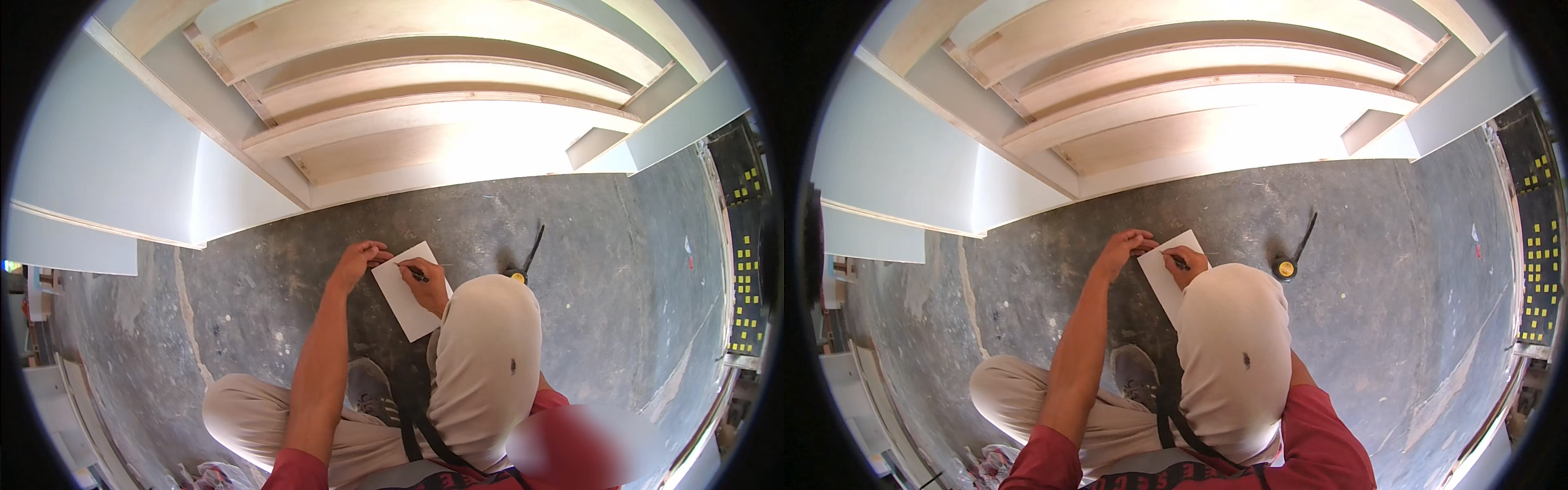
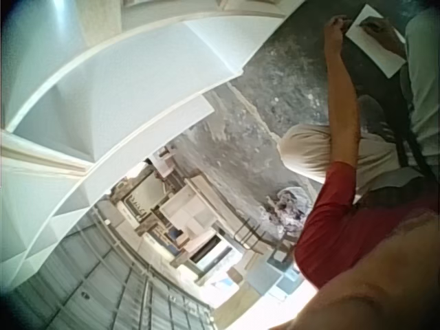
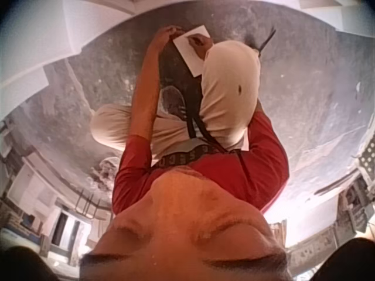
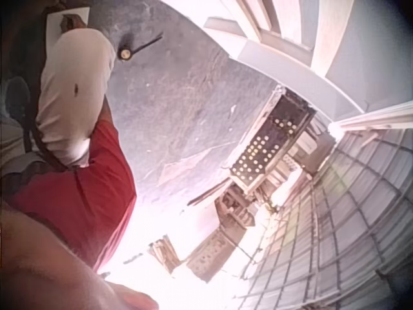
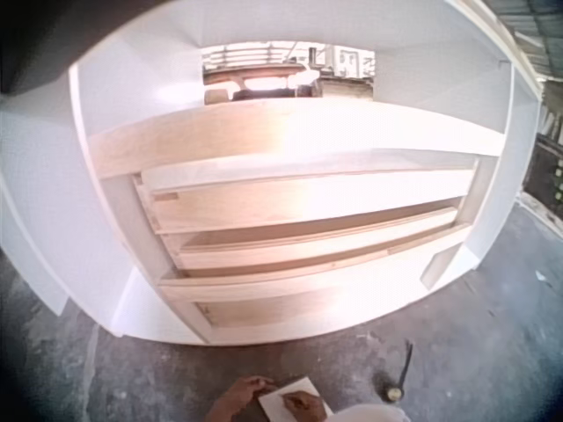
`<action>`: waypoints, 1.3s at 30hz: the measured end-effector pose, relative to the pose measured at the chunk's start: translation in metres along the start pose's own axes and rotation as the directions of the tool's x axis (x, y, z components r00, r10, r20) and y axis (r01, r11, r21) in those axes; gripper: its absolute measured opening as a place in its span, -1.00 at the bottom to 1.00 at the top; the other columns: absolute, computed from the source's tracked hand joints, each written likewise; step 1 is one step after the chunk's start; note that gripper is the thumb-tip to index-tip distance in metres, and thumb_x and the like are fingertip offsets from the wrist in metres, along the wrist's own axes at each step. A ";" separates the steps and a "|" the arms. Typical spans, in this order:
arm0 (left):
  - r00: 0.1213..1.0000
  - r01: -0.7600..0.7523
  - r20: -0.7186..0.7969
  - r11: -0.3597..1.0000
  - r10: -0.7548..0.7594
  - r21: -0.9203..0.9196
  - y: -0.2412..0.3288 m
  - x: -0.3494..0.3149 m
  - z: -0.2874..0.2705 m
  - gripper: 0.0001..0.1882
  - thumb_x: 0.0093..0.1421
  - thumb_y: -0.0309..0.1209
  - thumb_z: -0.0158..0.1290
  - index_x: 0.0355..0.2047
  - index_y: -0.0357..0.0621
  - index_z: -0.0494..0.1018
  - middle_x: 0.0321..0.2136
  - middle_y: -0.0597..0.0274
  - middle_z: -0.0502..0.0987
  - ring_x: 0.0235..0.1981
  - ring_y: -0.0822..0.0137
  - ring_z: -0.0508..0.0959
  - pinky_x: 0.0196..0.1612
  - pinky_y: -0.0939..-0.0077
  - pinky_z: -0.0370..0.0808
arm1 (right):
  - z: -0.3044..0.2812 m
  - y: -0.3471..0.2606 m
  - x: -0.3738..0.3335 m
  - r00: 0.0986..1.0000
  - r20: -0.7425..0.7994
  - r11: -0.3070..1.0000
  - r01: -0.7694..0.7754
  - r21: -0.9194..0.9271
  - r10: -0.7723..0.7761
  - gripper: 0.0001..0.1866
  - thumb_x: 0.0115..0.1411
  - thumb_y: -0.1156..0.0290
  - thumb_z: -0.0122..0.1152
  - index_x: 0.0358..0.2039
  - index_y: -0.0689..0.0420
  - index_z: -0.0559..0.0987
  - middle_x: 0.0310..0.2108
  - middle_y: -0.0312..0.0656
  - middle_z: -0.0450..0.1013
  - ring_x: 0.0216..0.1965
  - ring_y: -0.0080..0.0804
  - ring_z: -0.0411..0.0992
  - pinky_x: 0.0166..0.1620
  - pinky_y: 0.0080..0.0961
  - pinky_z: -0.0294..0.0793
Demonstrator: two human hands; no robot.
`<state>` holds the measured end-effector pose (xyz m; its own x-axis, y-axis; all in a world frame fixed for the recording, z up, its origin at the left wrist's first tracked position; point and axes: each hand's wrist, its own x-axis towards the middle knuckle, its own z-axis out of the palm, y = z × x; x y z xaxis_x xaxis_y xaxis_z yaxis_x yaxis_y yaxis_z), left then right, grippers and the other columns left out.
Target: The person measures the width and height of various sections of a white cabinet using a tape measure and records the measurements on a small piece of paper with a pen.
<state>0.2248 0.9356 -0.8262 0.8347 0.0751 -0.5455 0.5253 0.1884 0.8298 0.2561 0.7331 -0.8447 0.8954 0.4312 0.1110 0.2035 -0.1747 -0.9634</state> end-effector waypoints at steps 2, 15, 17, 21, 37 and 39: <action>1.000 0.001 -0.003 1.000 -0.001 0.007 -0.001 0.000 0.001 -0.66 0.44 -0.37 -0.17 0.06 -0.33 0.45 -0.10 0.02 0.63 -0.06 0.22 0.59 0.10 0.36 0.43 | 0.000 0.000 0.001 1.000 -0.006 1.000 -0.016 0.011 0.016 -0.88 0.18 0.51 0.31 -0.27 0.24 0.66 -0.46 -0.17 0.57 -0.46 -0.56 0.49 -0.32 -0.56 0.48; 1.000 -0.009 -0.002 1.000 0.009 0.006 0.003 -0.001 0.003 -0.67 0.44 -0.39 -0.18 0.04 -0.34 0.44 -0.11 0.00 0.63 -0.07 0.21 0.59 0.09 0.34 0.44 | -0.001 0.004 -0.001 1.000 -0.005 1.000 0.020 -0.021 -0.020 -0.89 0.17 0.54 0.29 -0.27 0.25 0.64 -0.43 -0.13 0.59 -0.43 -0.50 0.54 -0.29 -0.54 0.50; 1.000 -0.001 0.003 1.000 0.001 0.007 0.000 0.000 0.000 -0.66 0.44 -0.36 -0.17 0.06 -0.33 0.44 -0.09 0.01 0.63 -0.05 0.21 0.59 0.11 0.36 0.42 | 0.000 0.001 0.000 1.000 -0.004 1.000 0.010 -0.019 -0.010 -0.89 0.15 0.53 0.31 -0.29 0.23 0.65 -0.41 -0.13 0.60 -0.40 -0.44 0.56 -0.27 -0.53 0.51; 1.000 -0.012 -0.004 1.000 0.012 0.006 -0.005 0.001 -0.002 -0.66 0.44 -0.38 -0.18 0.05 -0.33 0.45 -0.09 0.01 0.63 -0.05 0.22 0.59 0.11 0.36 0.42 | -0.001 -0.001 0.001 1.000 0.023 1.000 -0.009 -0.021 0.009 -0.89 0.08 0.53 0.35 -0.33 0.18 0.67 -0.38 -0.13 0.62 -0.35 -0.34 0.61 -0.21 -0.50 0.54; 1.000 0.003 -0.003 1.000 -0.003 0.014 -0.002 0.001 -0.002 -0.66 0.44 -0.37 -0.17 0.05 -0.34 0.45 -0.10 0.01 0.63 -0.06 0.21 0.59 0.10 0.34 0.44 | -0.003 0.002 0.000 1.000 -0.022 0.999 0.011 -0.040 -0.012 -0.88 0.09 0.52 0.35 -0.31 0.15 0.66 -0.34 -0.13 0.61 -0.33 -0.28 0.62 -0.20 -0.47 0.56; 1.000 -0.002 -0.001 1.000 0.002 0.012 -0.001 0.001 -0.001 -0.66 0.44 -0.37 -0.17 0.05 -0.34 0.45 -0.09 0.01 0.63 -0.06 0.21 0.59 0.10 0.34 0.44 | -0.003 0.003 0.000 0.997 -0.055 0.998 0.054 -0.030 -0.055 -0.91 0.14 0.53 0.32 -0.31 0.20 0.65 -0.40 -0.10 0.58 -0.40 -0.34 0.57 -0.27 -0.48 0.52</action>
<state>0.2251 0.9368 -0.8281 0.8359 0.0766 -0.5435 0.5252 0.1765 0.8325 0.2581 0.7303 -0.8473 0.9031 0.3912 0.1773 0.2630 -0.1773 -0.9484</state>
